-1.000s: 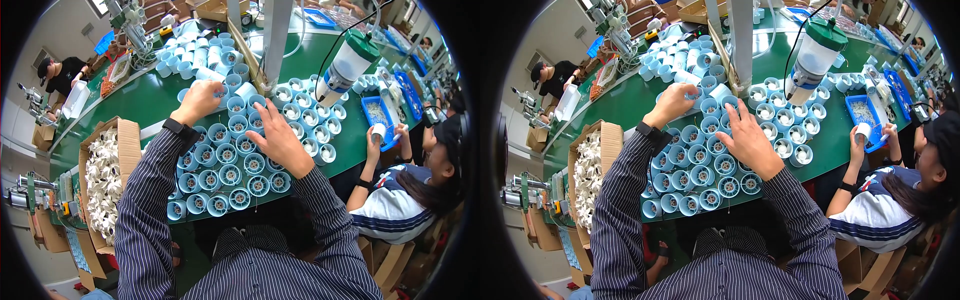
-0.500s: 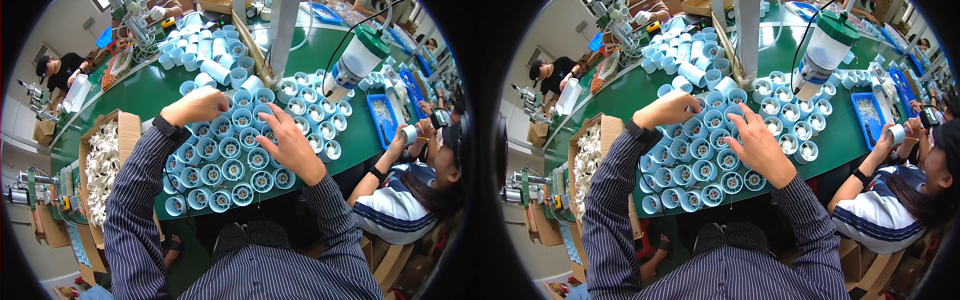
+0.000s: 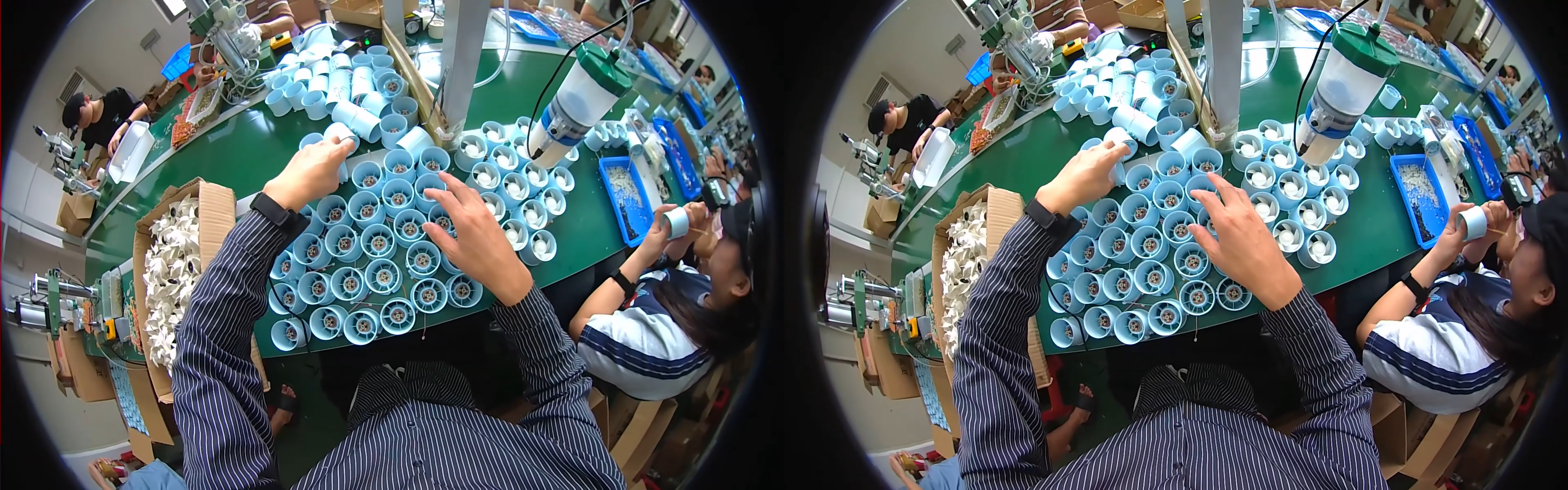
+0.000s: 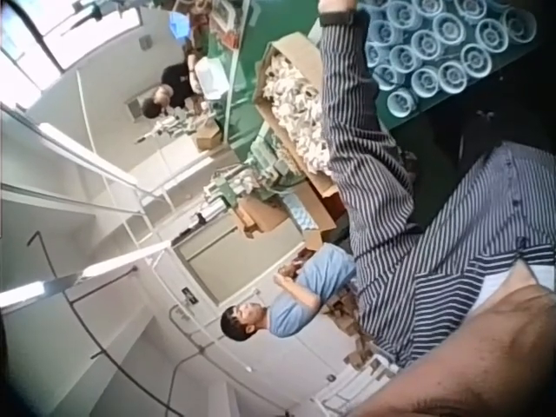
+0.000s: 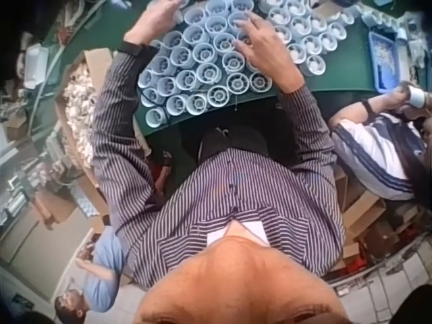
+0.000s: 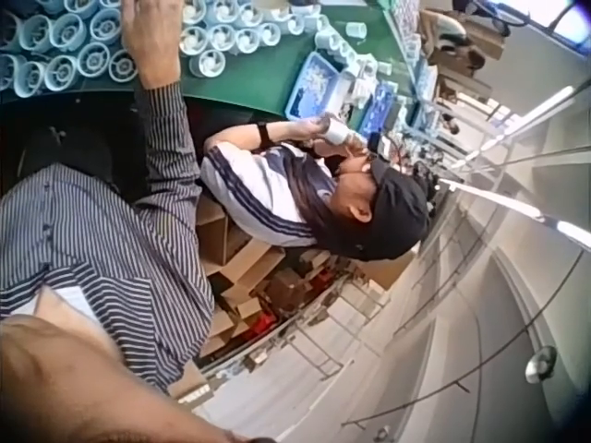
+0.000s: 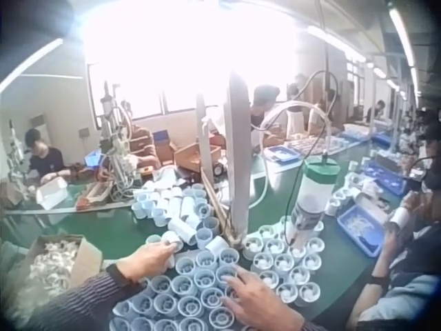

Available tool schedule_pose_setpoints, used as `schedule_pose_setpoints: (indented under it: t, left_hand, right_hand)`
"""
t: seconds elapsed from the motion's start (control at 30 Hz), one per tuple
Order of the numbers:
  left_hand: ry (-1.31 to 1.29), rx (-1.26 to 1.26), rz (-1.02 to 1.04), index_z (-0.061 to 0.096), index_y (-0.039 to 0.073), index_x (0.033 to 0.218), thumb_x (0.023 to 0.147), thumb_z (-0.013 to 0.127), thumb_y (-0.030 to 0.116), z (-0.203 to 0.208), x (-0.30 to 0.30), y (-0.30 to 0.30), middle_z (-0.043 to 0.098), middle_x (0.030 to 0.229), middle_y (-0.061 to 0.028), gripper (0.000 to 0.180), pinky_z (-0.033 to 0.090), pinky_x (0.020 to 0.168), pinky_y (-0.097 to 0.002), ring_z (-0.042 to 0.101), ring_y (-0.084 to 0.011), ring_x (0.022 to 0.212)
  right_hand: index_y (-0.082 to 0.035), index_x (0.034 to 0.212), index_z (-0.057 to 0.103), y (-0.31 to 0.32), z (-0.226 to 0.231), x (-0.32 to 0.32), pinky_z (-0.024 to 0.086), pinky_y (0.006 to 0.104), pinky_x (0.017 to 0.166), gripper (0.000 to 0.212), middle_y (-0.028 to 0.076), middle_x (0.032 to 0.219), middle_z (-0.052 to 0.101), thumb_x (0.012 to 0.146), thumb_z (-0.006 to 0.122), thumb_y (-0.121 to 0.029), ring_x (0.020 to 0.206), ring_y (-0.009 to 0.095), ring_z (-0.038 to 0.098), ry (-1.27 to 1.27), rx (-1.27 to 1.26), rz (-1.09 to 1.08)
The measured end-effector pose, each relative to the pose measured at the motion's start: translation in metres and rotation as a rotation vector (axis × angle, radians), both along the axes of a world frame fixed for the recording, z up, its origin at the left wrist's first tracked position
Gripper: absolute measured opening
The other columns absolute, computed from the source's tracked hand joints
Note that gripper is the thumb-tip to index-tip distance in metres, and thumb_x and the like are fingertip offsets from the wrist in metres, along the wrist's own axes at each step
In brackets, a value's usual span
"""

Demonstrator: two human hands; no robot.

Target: The person picks up a handheld dispenser and applies a liquid to the centers of several blue plastic housings. After setting the dispenser down, they retrieve white fan blades from a box and begin placing them into the housings.

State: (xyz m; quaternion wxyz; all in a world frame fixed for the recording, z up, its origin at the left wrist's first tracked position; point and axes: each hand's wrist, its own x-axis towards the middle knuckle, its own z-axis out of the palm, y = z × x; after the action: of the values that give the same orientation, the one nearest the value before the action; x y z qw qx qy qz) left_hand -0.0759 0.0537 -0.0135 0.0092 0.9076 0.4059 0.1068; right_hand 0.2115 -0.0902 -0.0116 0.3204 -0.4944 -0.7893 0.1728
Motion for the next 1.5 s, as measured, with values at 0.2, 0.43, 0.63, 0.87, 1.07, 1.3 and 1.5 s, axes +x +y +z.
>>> schedule_pose_setpoints:
  t: [0.2, 0.43, 0.63, 0.87, 1.07, 1.3, 1.5]
  left_hand:
    - [0.048, -0.353, 0.147, 0.058, 0.007, 0.123, 0.075, 0.063, 0.003, 0.012, -0.005, -0.005, 0.063, 0.111, -0.0197, 0.049, 0.051, 0.088, -0.0454, 0.062, -0.0383, 0.106]
    - [-0.023, -0.392, 0.025, 0.059, 0.005, 0.125, 0.076, 0.061, 0.003, 0.034, 0.009, -0.014, 0.065, 0.111, -0.0221, 0.048, 0.052, 0.085, -0.0422, 0.065, -0.0358, 0.098]
    - [-0.103, -0.385, 0.072, 0.063, 0.004, 0.119, 0.076, 0.062, 0.002, 0.031, 0.009, -0.005, 0.066, 0.105, -0.0198, 0.042, 0.053, 0.082, -0.0398, 0.066, -0.0315, 0.092]
    - [-0.160, -0.294, 0.106, 0.069, 0.000, 0.104, 0.076, 0.062, -0.001, 0.034, 0.021, -0.003, 0.066, 0.101, -0.0184, 0.029, 0.054, 0.076, -0.0353, 0.067, -0.0254, 0.086]
    - [-0.345, -0.306, 0.157, 0.070, -0.001, 0.094, 0.077, 0.061, 0.003, 0.023, 0.028, 0.001, 0.069, 0.096, -0.0219, 0.020, 0.054, 0.077, -0.0420, 0.069, -0.0349, 0.086]
    - [-0.304, -0.148, 0.175, 0.071, 0.001, 0.092, 0.080, 0.064, 0.012, 0.031, 0.070, 0.011, 0.070, 0.092, -0.0219, 0.018, 0.054, 0.077, -0.0442, 0.070, -0.0368, 0.087]
    - [-0.227, 0.002, 0.278, 0.075, 0.003, 0.096, 0.080, 0.069, 0.013, 0.006, 0.115, 0.020, 0.074, 0.088, -0.0175, 0.020, 0.055, 0.075, -0.0347, 0.071, -0.0286, 0.084]
  right_hand:
    - [-0.005, 0.129, 0.058, -0.004, -0.001, 0.000, 0.043, 0.0479, 0.108, 0.044, 0.023, 0.147, 0.047, 0.089, 0.071, -0.017, 0.131, 0.042, 0.050, 0.022, -0.005, 0.005]
    - [-0.006, 0.130, 0.058, -0.011, -0.003, 0.005, 0.044, 0.0471, 0.107, 0.045, 0.022, 0.145, 0.049, 0.088, 0.070, -0.015, 0.129, 0.042, 0.052, 0.024, -0.006, -0.005]
    - [-0.006, 0.131, 0.058, -0.013, -0.001, 0.007, 0.045, 0.0462, 0.106, 0.044, 0.022, 0.144, 0.050, 0.089, 0.069, -0.014, 0.128, 0.041, 0.053, 0.094, 0.000, -0.024]
    - [-0.005, 0.129, 0.058, -0.012, -0.008, 0.010, 0.046, 0.0459, 0.104, 0.043, 0.022, 0.142, 0.052, 0.089, 0.069, -0.013, 0.127, 0.040, 0.054, 0.129, -0.009, -0.021]
    - [-0.004, 0.127, 0.058, -0.012, -0.011, 0.011, 0.046, 0.0460, 0.104, 0.041, 0.021, 0.140, 0.053, 0.088, 0.070, -0.011, 0.124, 0.040, 0.055, 0.128, 0.024, -0.015]
    - [-0.003, 0.123, 0.060, -0.013, -0.005, 0.012, 0.046, 0.0460, 0.103, 0.038, 0.020, 0.136, 0.056, 0.087, 0.070, -0.010, 0.122, 0.040, 0.056, 0.151, 0.054, -0.023]
    - [-0.001, 0.122, 0.060, -0.017, -0.005, 0.018, 0.048, 0.0470, 0.101, 0.038, 0.022, 0.133, 0.057, 0.086, 0.070, -0.009, 0.119, 0.041, 0.057, 0.116, 0.085, -0.041]
